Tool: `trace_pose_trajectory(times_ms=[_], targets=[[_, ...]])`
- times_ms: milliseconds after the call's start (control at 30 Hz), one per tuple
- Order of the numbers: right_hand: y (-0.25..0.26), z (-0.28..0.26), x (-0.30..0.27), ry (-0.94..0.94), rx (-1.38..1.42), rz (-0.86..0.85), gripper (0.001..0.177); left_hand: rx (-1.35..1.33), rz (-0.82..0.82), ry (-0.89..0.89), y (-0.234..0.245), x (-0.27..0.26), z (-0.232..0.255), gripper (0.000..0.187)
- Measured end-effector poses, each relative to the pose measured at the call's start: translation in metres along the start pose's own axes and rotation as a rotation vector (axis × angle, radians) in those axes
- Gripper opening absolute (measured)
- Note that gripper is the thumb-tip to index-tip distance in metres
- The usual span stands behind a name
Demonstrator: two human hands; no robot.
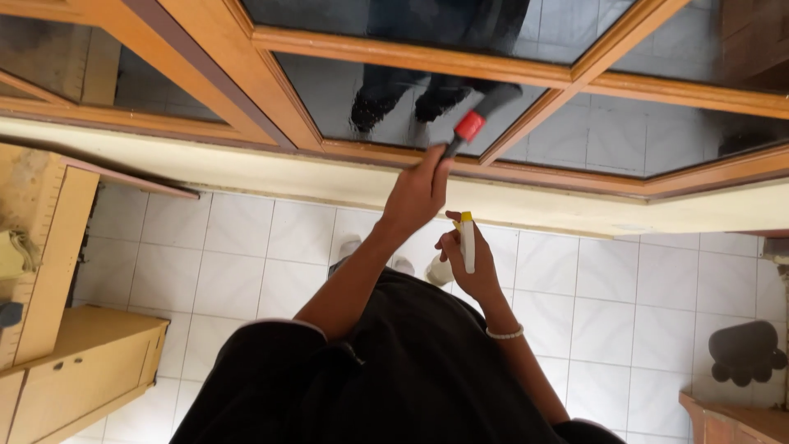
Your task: The person sprays a cleaning solution onto a wooden-framed glass door and wipes the glass panes with a small brush. They repeatedly spray and scrub different sections of the door, moving the brush in circular and linear motions across the glass surface.
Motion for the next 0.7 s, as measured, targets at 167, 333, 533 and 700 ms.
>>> trace_pose_trajectory(times_ms=[167, 333, 533, 700], targets=[[0.014, 0.0, -0.005, 0.003, -0.014, 0.039, 0.043, -0.109, 0.079, 0.075, 0.004, 0.004, 0.001, 0.024], [0.022, 0.005, -0.015, -0.028, -0.015, 0.062, 0.043, -0.045, 0.107, 0.06, -0.016, -0.001, 0.008, 0.026], [0.029, 0.005, -0.019, -0.056, -0.016, 0.084, 0.043, -0.123, -0.116, -0.047, -0.024, 0.003, 0.023, 0.025], [0.031, 0.015, -0.016, -0.021, -0.004, 0.085, 0.043, -0.117, -0.091, -0.056, -0.008, 0.007, 0.038, 0.025]])
Point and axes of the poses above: each hand's wrist, its own x-axis towards the middle knuckle, its own y-axis out of the back of the hand, z = x × y, the point moved 10 cm from there along x, towards the middle knuckle, and after that the axes turned 14 degrees about x, right-handed, at the moved point
